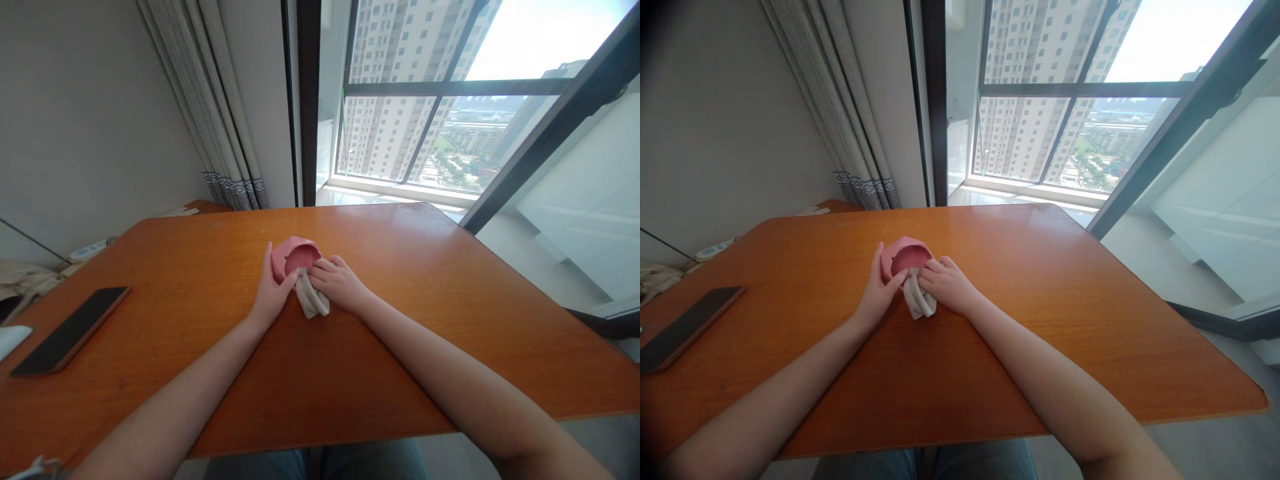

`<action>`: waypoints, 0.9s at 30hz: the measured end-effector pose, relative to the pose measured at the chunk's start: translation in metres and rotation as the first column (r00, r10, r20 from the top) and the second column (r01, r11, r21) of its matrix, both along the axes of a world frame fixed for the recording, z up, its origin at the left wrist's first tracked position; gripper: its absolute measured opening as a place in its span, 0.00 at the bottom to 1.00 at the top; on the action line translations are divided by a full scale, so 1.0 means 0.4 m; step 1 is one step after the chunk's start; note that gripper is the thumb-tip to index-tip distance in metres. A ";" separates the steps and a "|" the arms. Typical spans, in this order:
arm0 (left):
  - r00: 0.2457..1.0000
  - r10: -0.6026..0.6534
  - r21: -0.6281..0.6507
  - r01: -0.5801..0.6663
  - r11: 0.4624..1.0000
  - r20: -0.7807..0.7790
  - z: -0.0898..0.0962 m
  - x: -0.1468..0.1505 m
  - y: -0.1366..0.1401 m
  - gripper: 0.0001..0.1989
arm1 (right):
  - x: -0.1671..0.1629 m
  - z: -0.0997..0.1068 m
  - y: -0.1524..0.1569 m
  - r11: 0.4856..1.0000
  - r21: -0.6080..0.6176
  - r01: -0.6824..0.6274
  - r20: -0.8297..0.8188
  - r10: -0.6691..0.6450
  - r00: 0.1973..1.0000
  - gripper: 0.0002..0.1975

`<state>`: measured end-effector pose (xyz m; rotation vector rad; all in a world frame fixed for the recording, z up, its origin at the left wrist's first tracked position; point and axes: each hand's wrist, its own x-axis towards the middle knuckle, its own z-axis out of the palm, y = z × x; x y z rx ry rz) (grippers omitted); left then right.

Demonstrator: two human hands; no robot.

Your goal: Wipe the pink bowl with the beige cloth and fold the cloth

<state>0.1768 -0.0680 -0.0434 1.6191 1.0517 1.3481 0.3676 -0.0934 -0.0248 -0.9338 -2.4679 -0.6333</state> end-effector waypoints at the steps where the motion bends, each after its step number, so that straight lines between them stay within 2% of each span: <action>1: 0.999 -0.008 -0.036 0.010 0.999 0.039 -0.007 -0.001 0.004 0.42 | -0.004 0.000 -0.003 1.000 -0.011 -0.010 0.000 0.010 1.000 0.10; 4: 0.995 -0.032 -0.102 0.042 0.994 0.098 -0.013 -0.007 0.019 0.39 | -0.023 -0.001 -0.011 0.998 -0.067 -0.003 -0.044 0.000 0.999 0.10; 6: 0.990 -0.018 -0.141 0.039 0.989 0.142 -0.005 -0.009 0.026 0.33 | -0.033 -0.001 -0.016 0.995 -0.102 -0.015 -0.111 0.004 0.994 0.10; 10: 0.961 -0.039 -0.196 0.095 0.976 0.273 0.006 -0.007 0.031 0.24 | -0.028 0.000 -0.027 0.992 -0.057 -0.113 -0.313 0.090 0.946 0.09; 12: 0.964 -0.062 -0.182 0.112 0.977 0.260 0.001 -0.007 0.033 0.23 | -0.012 0.002 -0.030 0.997 -0.001 -0.076 -0.442 0.068 0.895 0.09; 15: 0.982 -0.071 -0.160 0.100 0.982 0.174 -0.014 -0.013 0.040 0.23 | 0.020 0.007 -0.025 0.997 0.026 0.067 -0.584 -0.039 0.811 0.11; 18: 0.983 -0.100 -0.152 0.123 0.981 0.155 -0.023 -0.019 0.046 0.22 | 0.041 0.012 -0.016 0.990 -0.009 0.138 -0.574 -0.118 0.810 0.12; 23: 0.987 -0.095 -0.129 0.112 0.985 0.129 -0.022 -0.016 0.046 0.22 | 0.036 0.017 -0.013 0.992 -0.057 0.113 -0.427 -0.126 0.896 0.15; 27: 0.970 -0.036 -0.169 0.079 0.982 0.241 -0.021 -0.008 0.045 0.20 | 0.024 0.017 -0.015 0.994 -0.048 0.103 -0.333 -0.113 0.936 0.15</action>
